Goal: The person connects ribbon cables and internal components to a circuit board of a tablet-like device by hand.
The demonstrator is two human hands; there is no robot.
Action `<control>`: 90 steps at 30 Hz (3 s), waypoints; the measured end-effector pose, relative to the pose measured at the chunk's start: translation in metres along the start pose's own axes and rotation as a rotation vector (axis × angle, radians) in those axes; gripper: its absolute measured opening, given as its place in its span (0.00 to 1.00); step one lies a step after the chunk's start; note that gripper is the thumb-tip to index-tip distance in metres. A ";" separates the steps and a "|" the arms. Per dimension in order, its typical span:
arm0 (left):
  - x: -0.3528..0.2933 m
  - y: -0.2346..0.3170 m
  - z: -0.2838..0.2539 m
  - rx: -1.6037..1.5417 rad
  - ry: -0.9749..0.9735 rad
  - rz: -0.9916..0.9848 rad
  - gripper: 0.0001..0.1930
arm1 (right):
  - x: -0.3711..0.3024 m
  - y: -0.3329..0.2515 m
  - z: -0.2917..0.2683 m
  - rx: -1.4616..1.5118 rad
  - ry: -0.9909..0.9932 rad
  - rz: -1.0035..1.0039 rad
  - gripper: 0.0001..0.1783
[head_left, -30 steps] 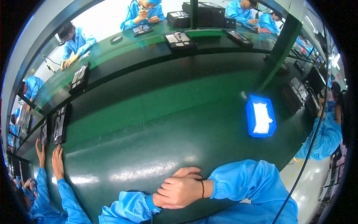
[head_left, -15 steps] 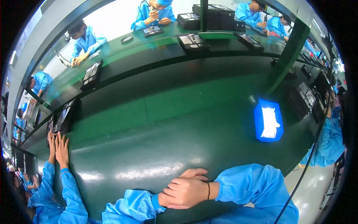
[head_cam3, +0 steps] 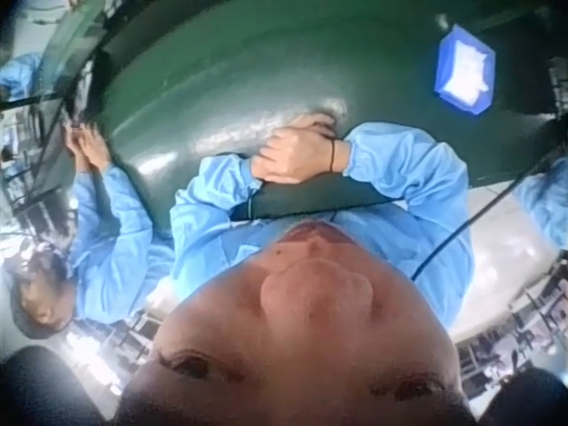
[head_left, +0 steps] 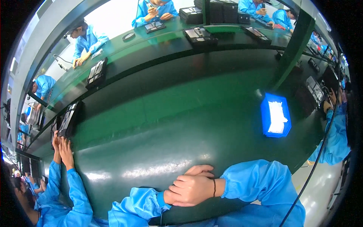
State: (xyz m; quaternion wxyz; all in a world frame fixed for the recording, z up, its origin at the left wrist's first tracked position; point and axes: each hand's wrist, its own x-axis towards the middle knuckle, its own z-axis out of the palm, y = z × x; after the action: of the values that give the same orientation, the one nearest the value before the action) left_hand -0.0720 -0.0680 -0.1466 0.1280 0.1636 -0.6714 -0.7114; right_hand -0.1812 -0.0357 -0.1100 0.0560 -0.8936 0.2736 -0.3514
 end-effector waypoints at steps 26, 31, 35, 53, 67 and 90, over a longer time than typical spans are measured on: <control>0.005 -0.017 0.039 -0.114 0.644 -0.097 0.11 | 0.006 -0.006 -0.002 -0.010 -0.018 -0.025 0.17; 0.011 -0.017 0.034 -0.002 0.636 -0.061 0.14 | 0.006 -0.007 -0.003 -0.011 -0.031 -0.008 0.17; 0.016 -0.013 0.044 0.263 0.637 -0.001 0.18 | 0.006 -0.007 0.001 -0.014 0.017 -0.021 0.16; 0.001 -0.078 0.002 0.133 0.063 -0.151 0.40 | 0.007 -0.006 -0.008 -0.003 -0.115 -0.002 0.19; -0.005 -0.068 0.002 0.130 0.053 -0.243 0.42 | 0.009 -0.006 -0.008 -0.014 -0.086 -0.005 0.18; -0.002 -0.022 0.008 0.392 0.264 0.129 0.15 | 0.006 -0.007 -0.005 -0.026 -0.072 -0.002 0.17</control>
State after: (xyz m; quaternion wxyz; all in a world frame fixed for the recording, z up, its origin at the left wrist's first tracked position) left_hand -0.0724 -0.0584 -0.1678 0.2257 0.2336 -0.7830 -0.5305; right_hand -0.1771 -0.0326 -0.1005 0.0535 -0.9066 0.2750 -0.3157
